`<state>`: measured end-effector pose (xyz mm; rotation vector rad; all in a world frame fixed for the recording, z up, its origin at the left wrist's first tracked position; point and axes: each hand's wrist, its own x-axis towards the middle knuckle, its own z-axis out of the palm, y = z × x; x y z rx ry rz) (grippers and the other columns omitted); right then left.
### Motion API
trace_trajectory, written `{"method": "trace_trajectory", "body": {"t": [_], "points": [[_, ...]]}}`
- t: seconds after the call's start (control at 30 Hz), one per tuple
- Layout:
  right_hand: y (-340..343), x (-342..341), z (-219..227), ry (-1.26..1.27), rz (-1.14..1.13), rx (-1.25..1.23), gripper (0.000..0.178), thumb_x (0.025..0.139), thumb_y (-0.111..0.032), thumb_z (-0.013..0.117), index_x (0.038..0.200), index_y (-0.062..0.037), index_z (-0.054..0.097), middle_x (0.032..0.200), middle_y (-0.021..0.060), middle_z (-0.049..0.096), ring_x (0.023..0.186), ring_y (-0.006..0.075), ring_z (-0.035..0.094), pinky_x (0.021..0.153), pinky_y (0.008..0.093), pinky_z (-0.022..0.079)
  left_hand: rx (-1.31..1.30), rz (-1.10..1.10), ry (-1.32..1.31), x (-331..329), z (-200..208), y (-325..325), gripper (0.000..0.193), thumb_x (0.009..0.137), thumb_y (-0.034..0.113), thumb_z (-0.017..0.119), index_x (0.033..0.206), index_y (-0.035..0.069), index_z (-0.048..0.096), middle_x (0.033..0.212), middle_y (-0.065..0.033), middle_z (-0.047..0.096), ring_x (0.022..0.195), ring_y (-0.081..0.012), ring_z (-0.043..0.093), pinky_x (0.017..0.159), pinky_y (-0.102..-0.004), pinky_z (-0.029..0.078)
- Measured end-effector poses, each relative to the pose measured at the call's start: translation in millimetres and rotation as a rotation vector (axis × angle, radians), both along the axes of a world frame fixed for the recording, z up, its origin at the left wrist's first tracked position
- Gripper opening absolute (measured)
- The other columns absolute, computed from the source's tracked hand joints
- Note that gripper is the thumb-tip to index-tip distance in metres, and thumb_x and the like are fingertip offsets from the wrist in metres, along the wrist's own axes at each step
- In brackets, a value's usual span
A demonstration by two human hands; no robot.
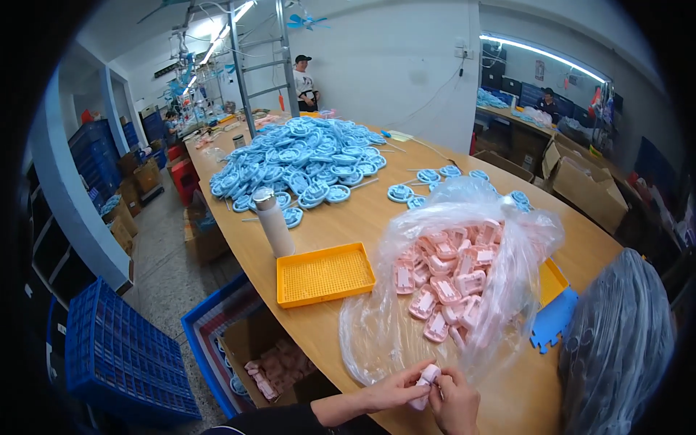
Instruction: The recorder is assembling small pink and white plastic components, possibly for toys or electronic devices.
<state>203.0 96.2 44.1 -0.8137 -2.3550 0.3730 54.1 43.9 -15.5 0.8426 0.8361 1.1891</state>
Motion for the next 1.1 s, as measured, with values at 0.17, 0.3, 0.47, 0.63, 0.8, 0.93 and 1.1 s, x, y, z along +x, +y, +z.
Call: {"method": "trace_trajectory", "body": {"t": [0.17, 0.3, 0.47, 0.63, 0.8, 0.93, 1.1], "points": [[10, 21, -13, 0.135, -0.084, -0.327, 0.016, 0.076, -0.005, 0.066, 0.091, -0.0041, 0.060, 0.093, 0.0105, 0.061, 0.063, 0.0221, 0.059, 0.056, 0.0313, 0.048, -0.071, -0.124, 0.230, 2, 30, 7, 0.069, 0.091, 0.016, 0.058, 0.148, 0.010, 0.019, 0.107, -0.0028, 0.052, 0.090, -0.0088, 0.051, 0.075, -0.0248, 0.046], [18, 45, -36, 0.299, -0.214, -0.359, 0.015, 0.078, -0.002, 0.063, 0.092, -0.0008, 0.059, 0.084, 0.0082, 0.056, 0.056, 0.0147, 0.050, 0.052, 0.0265, 0.042, 0.613, 0.210, 0.903, 12, 25, 36, 0.062, 0.080, 0.009, 0.064, 0.138, 0.011, 0.041, 0.102, -0.0136, 0.053, 0.086, -0.0236, 0.057, 0.072, -0.0321, 0.049], [-3, 81, -42, 0.376, -0.354, -0.517, 0.011, 0.080, -0.001, 0.061, 0.090, 0.0017, 0.059, 0.080, 0.0072, 0.054, 0.056, 0.0111, 0.048, 0.052, 0.0242, 0.040, 0.778, 0.185, 1.442, 7, 5, 62, 0.057, 0.077, 0.009, 0.064, 0.132, 0.012, 0.047, 0.106, -0.0184, 0.051, 0.087, -0.0338, 0.057, 0.076, -0.0370, 0.049], [5, 84, -34, 0.389, -0.349, -0.560, 0.009, 0.083, -0.001, 0.058, 0.090, 0.0031, 0.060, 0.079, 0.0080, 0.055, 0.058, 0.0116, 0.048, 0.054, 0.0240, 0.040, 0.442, 0.225, 1.120, -6, 24, 53, 0.048, 0.086, 0.010, 0.056, 0.133, 0.013, 0.046, 0.107, -0.0155, 0.054, 0.099, -0.0274, 0.056, 0.080, -0.0341, 0.050], [43, 33, -34, 0.336, -0.114, -0.442, 0.010, 0.084, -0.003, 0.055, 0.091, 0.0010, 0.062, 0.081, 0.0147, 0.059, 0.071, 0.0271, 0.058, 0.065, 0.0348, 0.047, 0.069, 0.384, 0.175, -50, 21, 39, 0.047, 0.092, 0.009, 0.043, 0.139, 0.005, 0.035, 0.115, -0.0156, 0.054, 0.096, -0.0259, 0.060, 0.079, -0.0358, 0.053], [70, -5, -59, 0.064, -0.003, -0.212, 0.011, 0.080, -0.007, 0.058, 0.089, -0.0021, 0.062, 0.082, 0.0176, 0.059, 0.075, 0.0336, 0.058, 0.067, 0.0380, 0.047, -0.033, 0.430, -0.149, -70, 16, 5, 0.047, 0.092, 0.011, 0.042, 0.137, 0.005, 0.032, 0.113, -0.0149, 0.055, 0.094, -0.0281, 0.062, 0.078, -0.0410, 0.055], [62, -14, -78, -0.233, -0.205, -0.218, 0.012, 0.076, -0.018, 0.062, 0.079, -0.0056, 0.061, 0.086, 0.0177, 0.058, 0.080, 0.0361, 0.059, 0.070, 0.0447, 0.048, -0.035, 0.380, -0.249, -73, -19, -6, 0.045, 0.089, 0.016, 0.052, 0.131, 0.007, 0.038, 0.116, -0.0142, 0.056, 0.095, -0.0258, 0.063, 0.079, -0.0417, 0.055]]}}
